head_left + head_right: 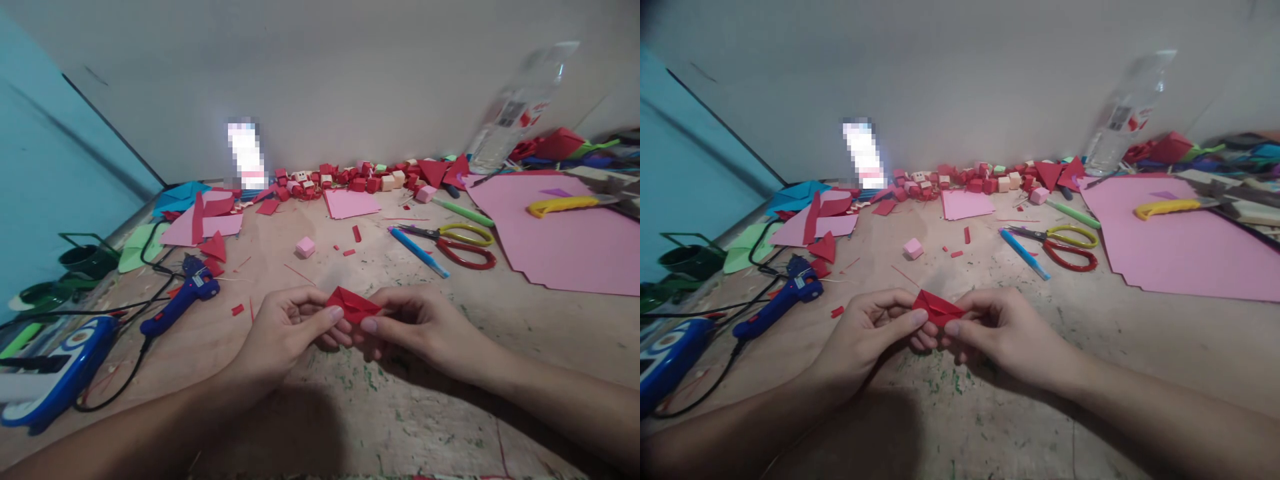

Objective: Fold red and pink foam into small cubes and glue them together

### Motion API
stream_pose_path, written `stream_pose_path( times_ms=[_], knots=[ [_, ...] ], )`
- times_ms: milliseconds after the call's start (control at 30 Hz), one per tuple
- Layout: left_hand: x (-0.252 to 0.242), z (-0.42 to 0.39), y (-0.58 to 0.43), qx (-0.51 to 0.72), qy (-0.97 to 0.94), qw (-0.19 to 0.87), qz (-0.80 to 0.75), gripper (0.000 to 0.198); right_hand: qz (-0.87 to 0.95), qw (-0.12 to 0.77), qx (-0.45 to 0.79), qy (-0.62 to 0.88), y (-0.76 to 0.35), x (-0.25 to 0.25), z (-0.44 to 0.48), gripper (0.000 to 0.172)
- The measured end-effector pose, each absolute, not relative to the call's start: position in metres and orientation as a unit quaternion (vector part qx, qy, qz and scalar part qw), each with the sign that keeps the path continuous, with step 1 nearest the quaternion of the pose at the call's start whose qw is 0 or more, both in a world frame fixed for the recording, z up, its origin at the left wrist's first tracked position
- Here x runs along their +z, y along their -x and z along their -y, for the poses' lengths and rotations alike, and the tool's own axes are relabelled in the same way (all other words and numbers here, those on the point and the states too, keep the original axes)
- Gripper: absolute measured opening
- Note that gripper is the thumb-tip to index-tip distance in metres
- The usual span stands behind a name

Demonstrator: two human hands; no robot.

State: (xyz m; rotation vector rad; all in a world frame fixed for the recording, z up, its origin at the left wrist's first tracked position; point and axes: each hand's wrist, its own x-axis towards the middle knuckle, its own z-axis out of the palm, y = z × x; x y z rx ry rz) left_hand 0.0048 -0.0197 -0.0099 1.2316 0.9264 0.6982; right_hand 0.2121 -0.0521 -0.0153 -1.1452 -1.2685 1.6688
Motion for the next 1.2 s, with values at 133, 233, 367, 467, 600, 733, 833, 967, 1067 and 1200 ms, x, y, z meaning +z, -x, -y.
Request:
stream_pose_path(
  times_ms=[133, 233, 367, 467, 600, 733, 833, 967, 1067, 1200],
  knots=[
    [-0.0119, 0.0198, -0.0058, 0.274, -0.544, 0.688, -0.396, 0.018, 0.474, 0.402, 0.645, 0.445, -0.2144, -0.0118, 0.0501, 0.043],
    [-0.0120, 0.0203, -0.0065, 0.259, -0.550, 0.689, -0.394, 0.020, 0.469, 0.408, 0.647, 0.443, -0.2147, -0.0121, 0.0500, 0.044],
    [-0.0096, 0.0196, -0.0060, 0.257, -0.552, 0.686, -0.399, 0.026, 0.468, 0.392, 0.657, 0.442, -0.2145, -0.0143, 0.0497, 0.044],
    [-0.0081, 0.0188, -0.0059, 0.250, -0.556, 0.682, -0.405, 0.026, 0.476, 0.384, 0.656, 0.442, -0.2155, -0.0153, 0.0492, 0.041],
    [-0.0084, 0.0188, -0.0071, 0.251, -0.551, 0.683, -0.409, 0.023, 0.492, 0.372, 0.649, 0.445, -0.2172, -0.0153, 0.0488, 0.033],
    [-0.0097, 0.0191, -0.0075, 0.255, -0.545, 0.684, -0.411, 0.021, 0.495, 0.365, 0.647, 0.449, -0.2174, -0.0140, 0.0483, 0.030],
    [-0.0103, 0.0191, -0.0075, 0.255, -0.539, 0.691, -0.408, 0.019, 0.496, 0.363, 0.649, 0.449, -0.2169, -0.0128, 0.0477, 0.029],
    [-0.0109, 0.0191, -0.0074, 0.258, -0.531, 0.699, -0.404, 0.014, 0.498, 0.365, 0.649, 0.445, -0.2173, -0.0130, 0.0478, 0.030],
    [-0.0108, 0.0189, -0.0067, 0.259, -0.537, 0.699, -0.396, 0.015, 0.497, 0.366, 0.651, 0.443, -0.2182, -0.0145, 0.0483, 0.034],
    [-0.0095, 0.0182, -0.0054, 0.253, -0.548, 0.697, -0.386, 0.018, 0.486, 0.372, 0.660, 0.436, -0.2181, -0.0166, 0.0488, 0.034]
  ],
)
